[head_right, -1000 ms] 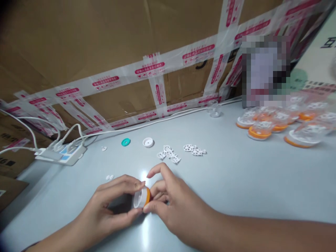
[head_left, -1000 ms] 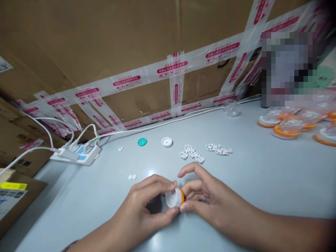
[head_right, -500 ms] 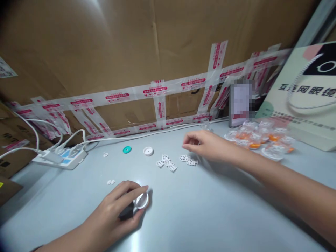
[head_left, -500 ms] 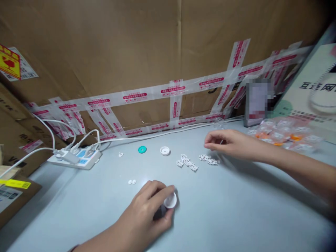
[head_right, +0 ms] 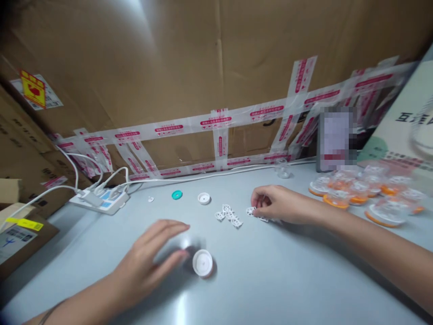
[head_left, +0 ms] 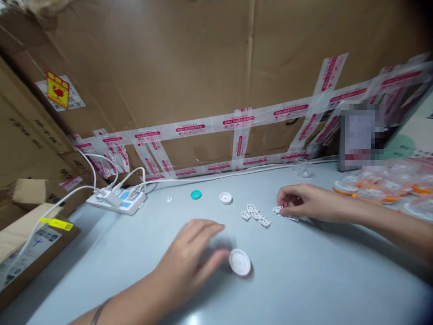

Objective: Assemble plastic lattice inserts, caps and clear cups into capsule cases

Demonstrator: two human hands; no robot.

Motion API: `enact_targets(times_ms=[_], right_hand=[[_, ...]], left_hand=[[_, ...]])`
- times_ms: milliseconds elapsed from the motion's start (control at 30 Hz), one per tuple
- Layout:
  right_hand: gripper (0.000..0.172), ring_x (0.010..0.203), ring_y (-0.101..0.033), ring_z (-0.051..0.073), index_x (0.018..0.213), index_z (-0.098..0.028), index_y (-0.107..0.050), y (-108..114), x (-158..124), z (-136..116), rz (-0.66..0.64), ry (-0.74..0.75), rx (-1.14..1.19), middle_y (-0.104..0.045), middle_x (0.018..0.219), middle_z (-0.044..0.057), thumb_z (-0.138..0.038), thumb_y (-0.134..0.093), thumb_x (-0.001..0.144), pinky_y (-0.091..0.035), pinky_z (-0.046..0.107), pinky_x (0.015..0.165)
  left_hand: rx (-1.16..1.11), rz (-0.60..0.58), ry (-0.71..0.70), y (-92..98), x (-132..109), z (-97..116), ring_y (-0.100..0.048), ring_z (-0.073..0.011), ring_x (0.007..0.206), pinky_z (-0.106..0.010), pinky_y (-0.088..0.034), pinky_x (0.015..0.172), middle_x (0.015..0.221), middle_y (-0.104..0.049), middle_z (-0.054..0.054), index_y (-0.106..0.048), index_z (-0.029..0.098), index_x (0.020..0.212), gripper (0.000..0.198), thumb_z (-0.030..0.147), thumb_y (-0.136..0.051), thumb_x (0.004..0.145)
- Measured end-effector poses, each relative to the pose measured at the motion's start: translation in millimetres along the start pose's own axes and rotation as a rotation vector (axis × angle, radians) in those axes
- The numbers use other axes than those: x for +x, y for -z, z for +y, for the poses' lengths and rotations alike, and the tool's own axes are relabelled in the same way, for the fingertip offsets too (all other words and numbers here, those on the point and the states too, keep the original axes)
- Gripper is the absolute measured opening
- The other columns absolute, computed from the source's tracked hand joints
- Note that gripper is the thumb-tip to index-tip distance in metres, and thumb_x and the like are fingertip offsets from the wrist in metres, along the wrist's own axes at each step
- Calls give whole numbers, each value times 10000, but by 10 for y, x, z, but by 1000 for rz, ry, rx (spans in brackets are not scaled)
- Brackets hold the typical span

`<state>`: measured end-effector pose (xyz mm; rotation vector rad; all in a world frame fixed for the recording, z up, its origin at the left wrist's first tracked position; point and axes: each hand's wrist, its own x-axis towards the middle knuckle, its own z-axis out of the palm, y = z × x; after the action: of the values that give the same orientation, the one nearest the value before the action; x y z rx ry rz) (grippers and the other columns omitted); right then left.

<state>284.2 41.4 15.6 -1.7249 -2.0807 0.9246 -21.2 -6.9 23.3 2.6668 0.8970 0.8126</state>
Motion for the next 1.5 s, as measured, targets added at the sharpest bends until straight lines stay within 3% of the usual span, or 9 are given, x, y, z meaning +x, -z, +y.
enact_targets(times_ms=[167, 300, 533, 700, 800, 933, 1067, 1267, 1500], right_hand=[[274, 626, -532, 152, 670, -175, -602, 15, 11, -38, 105, 28, 159, -611, 648, 15, -435, -684, 637, -392, 265, 602], [321, 656, -559, 145, 733, -175, -588, -69, -23, -155, 207, 6, 487, -643, 710, 32, -466, -693, 647, -413, 262, 616], [410, 542, -568, 86, 876, -152, -614, -308, -84, -361, 166, -74, 1006, -663, 629, 15, -403, -771, 594, -447, 194, 525], [355, 573, -609, 65, 874, -141, -681, -413, -90, -361, 67, -126, 1228, -694, 663, 17, -291, -803, 577, -509, 153, 612], [321, 647, -645, 78, 881, -146, -702, -442, -112, -363, 16, -145, 1271, -716, 708, 33, -244, -797, 589, -522, 144, 662], [298, 715, -664, 94, 899, -159, -712, -460, -137, -397, -5, -150, 1290, -725, 744, 35, -203, -780, 612, -528, 158, 715], [292, 744, -669, 108, 878, -159, -717, -494, -123, -407, 2, -169, 1268, -727, 760, 39, -211, -784, 599, -526, 181, 753], [208, 706, -666, 93, 740, -150, -703, -587, -35, -446, 40, -206, 1154, -725, 726, 34, -278, -783, 596, -517, 160, 711], [284, 626, -657, 87, 786, -133, -689, -742, 72, -632, -53, -148, 1147, -709, 669, 20, -308, -785, 584, -527, 179, 641]], left_hand=[[70, -221, 371, 362, 188, -385, -586, -172, 776, -312, -472, 701, 841, -628, -54, -624, 160, 851, 135, 171, -491, 830], [12, -364, 461, 455, 222, -489, -576, -138, 711, -251, -446, 642, 804, -628, -31, -639, 157, 815, 112, 180, -530, 802], [-45, -190, 326, 148, 285, -330, -575, -143, 754, -250, -465, 647, 857, -618, -49, -626, 154, 900, 138, 184, -508, 835], [-4, -210, 12, -183, 524, -291, -568, -189, 918, -319, -472, 806, 995, -605, -105, -589, 127, 1051, 240, 130, -544, 815], [12, -238, -57, -370, 641, -285, -568, -205, 937, -328, -467, 829, 981, -615, -99, -608, 136, 1035, 229, 155, -569, 810], [-24, -209, 5, -527, 714, -281, -591, -195, 836, -309, -477, 766, 865, -649, -71, -659, 153, 873, 119, 145, -558, 811], [-67, -148, 70, -456, 696, -266, -589, -160, 747, -265, -475, 689, 799, -654, -63, -642, 135, 790, 111, 103, -536, 792], [-487, -69, 435, -169, 527, -256, -543, -108, 618, -223, -443, 591, 697, -634, -24, -590, 128, 694, 36, 155, -592, 717], [-845, -7, 551, -203, 407, -284, -542, -84, 587, -216, -439, 587, 666, -608, -16, -547, 119, 695, 136, 209, -649, 700]])
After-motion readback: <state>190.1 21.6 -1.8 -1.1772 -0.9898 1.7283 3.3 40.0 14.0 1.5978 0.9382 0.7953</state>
